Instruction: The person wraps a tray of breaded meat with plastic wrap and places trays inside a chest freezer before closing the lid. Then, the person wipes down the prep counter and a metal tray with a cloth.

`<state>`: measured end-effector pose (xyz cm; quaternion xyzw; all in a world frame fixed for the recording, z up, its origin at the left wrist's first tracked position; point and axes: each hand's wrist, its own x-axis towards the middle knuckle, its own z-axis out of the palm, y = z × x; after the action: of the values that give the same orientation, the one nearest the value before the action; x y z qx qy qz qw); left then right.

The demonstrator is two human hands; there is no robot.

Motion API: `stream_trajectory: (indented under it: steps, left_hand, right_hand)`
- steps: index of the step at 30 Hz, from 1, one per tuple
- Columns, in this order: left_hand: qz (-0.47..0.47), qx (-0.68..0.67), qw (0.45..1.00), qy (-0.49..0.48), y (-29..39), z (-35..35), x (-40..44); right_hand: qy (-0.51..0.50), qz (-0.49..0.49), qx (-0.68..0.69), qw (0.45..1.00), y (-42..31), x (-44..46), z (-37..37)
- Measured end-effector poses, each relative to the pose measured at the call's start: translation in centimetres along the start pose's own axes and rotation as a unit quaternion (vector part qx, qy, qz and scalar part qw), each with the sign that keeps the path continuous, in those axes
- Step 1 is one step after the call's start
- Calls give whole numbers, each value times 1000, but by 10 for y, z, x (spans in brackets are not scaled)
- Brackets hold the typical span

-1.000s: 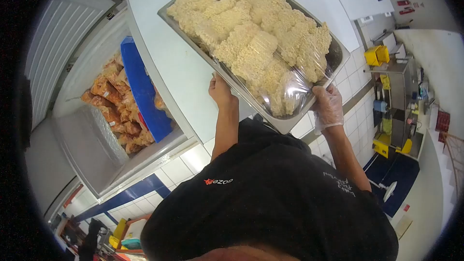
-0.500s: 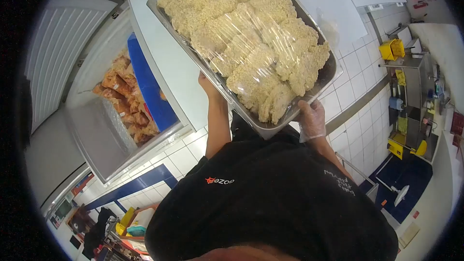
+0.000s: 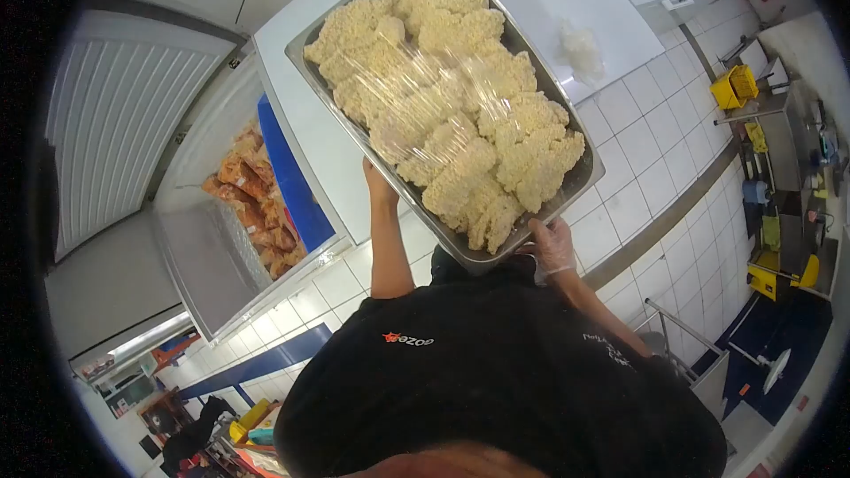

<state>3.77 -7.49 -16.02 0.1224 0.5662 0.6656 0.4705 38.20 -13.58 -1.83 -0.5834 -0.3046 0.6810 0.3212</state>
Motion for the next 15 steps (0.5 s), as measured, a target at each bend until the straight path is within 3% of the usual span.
stream_trajectory:
  steps: [3,9,10,15]
  left_hand:
    - [27,-90,993,69,6,10,33]
    - [-60,-153,982,97,46,-1,122]
    - [-54,-172,983,41,32,-18,151]
    - [-95,-111,989,4,56,-30,177]
  right_hand:
    - [15,10,2,1000,12,13,-8]
    - [48,53,-34,997,28,34,-18]
    - [39,47,-25,998,21,30,-12]
    - [35,28,-12,999,9,28,2]
